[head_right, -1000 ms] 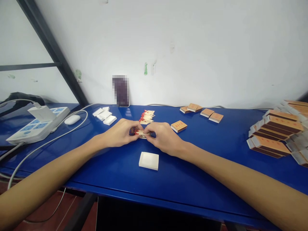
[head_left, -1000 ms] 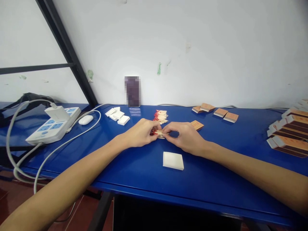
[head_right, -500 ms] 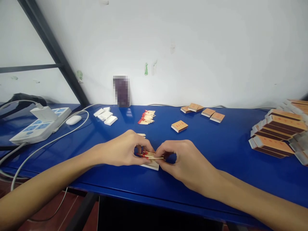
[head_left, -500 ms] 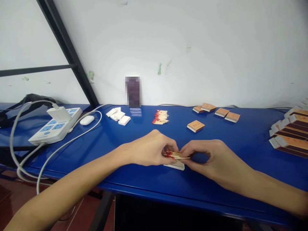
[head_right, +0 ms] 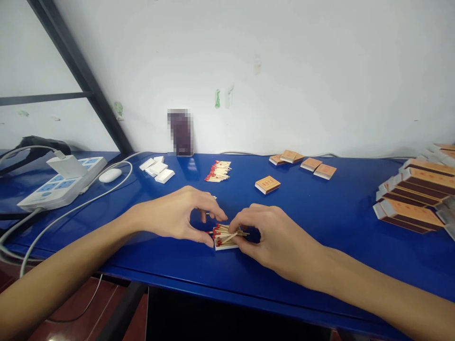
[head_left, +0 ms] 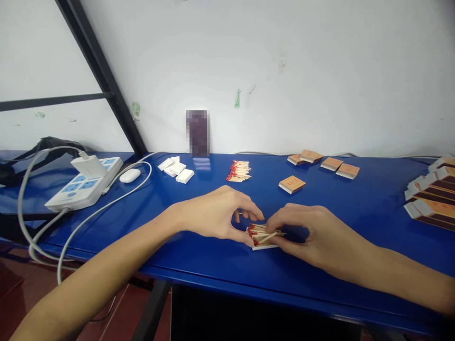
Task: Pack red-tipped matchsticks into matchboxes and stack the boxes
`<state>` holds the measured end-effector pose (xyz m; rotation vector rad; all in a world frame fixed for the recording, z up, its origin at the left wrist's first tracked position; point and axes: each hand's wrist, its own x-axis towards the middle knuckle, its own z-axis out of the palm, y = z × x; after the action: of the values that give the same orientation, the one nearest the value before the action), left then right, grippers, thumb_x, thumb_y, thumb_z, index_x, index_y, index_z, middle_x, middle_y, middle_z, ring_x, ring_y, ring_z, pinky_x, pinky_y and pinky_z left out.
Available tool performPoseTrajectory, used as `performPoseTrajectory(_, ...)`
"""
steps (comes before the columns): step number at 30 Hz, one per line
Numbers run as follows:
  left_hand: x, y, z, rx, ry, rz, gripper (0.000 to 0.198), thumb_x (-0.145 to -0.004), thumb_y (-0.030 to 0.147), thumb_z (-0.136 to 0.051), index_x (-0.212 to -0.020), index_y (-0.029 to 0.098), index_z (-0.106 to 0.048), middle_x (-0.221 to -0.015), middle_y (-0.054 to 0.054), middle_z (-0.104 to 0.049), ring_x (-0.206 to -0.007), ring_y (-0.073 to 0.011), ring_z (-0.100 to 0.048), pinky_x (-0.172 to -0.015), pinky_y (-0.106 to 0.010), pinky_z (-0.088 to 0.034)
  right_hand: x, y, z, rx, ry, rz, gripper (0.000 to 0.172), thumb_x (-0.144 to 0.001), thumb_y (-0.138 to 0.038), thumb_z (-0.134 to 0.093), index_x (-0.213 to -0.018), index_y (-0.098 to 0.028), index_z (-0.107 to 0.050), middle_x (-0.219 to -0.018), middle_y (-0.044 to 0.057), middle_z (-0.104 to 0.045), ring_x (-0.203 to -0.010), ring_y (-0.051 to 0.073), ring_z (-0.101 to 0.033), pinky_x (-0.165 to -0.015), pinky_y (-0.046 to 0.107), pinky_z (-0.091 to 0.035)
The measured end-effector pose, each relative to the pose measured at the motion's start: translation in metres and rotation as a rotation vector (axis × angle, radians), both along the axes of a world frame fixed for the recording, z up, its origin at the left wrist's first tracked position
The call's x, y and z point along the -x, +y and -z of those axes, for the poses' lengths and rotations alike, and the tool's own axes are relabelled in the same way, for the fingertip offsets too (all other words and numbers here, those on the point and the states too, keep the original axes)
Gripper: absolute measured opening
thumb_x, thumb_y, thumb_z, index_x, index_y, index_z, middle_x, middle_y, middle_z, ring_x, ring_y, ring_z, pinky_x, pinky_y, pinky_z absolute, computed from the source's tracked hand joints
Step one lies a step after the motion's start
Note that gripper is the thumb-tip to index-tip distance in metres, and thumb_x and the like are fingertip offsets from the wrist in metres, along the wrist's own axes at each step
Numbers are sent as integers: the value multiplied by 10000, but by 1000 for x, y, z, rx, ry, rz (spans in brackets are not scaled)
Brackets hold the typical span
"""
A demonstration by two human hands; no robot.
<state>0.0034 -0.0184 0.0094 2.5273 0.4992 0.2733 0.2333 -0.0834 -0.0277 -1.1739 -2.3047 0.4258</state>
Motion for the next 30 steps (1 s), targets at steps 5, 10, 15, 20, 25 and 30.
performPoseTrajectory(5,7,11,0,-92,77,14,390,-758,370,-818,-1061,143,-726,-902,-49,-696,-748,-128,-617,-663,-232,-482,-4,1,-2,62,-37,-9,110,-865,-257,-611,-875,-265,-720,-824,-27,-736,-666,116,-632,-609,241,-479)
performPoseTrajectory(10,5,13,4,43,106,12,392,-755,359,-822,-1073,148,-731,-783,-20,-683,-658,-105,-611,-601,-203,-461,-6,3,-2,166,-44,-28,141,-883,-302,-595,-910,-257,-726,-823,-13,-729,-632,115,-602,-568,240,-459)
performPoseTrajectory(15,1,11,8,163,40,20,360,-791,381,-787,-1055,142,-731,-773,-26,-704,-668,-110,-644,-618,-200,-484,-4,7,-6,198,-45,-113,153,-864,-221,-577,-897,-237,-726,-845,7,-724,-680,129,-621,-614,247,-473)
performPoseTrajectory(20,0,12,13,180,51,11,341,-756,367,-816,-1011,157,-733,-713,-1,-686,-620,-104,-626,-585,-196,-465,1,14,-14,180,-35,-245,149,-812,-145,-586,-856,-213,-712,-893,23,-719,-709,132,-620,-645,251,-484)
performPoseTrajectory(25,-1,15,19,176,29,6,374,-679,403,-862,-946,169,-742,-715,3,-686,-623,-104,-621,-579,-194,-451,0,15,-11,197,21,-265,159,-793,-132,-601,-881,-210,-708,-893,33,-722,-729,146,-630,-665,260,-503)
performPoseTrajectory(30,-1,15,18,187,1,-30,321,-710,434,-835,-843,154,-751,-707,-11,-686,-627,-103,-597,-586,-204,-442,-7,15,-5,222,85,-245,116,-835,-191,-614,-895,-204,-713,-910,46,-726,-748,151,-644,-668,259,-518)
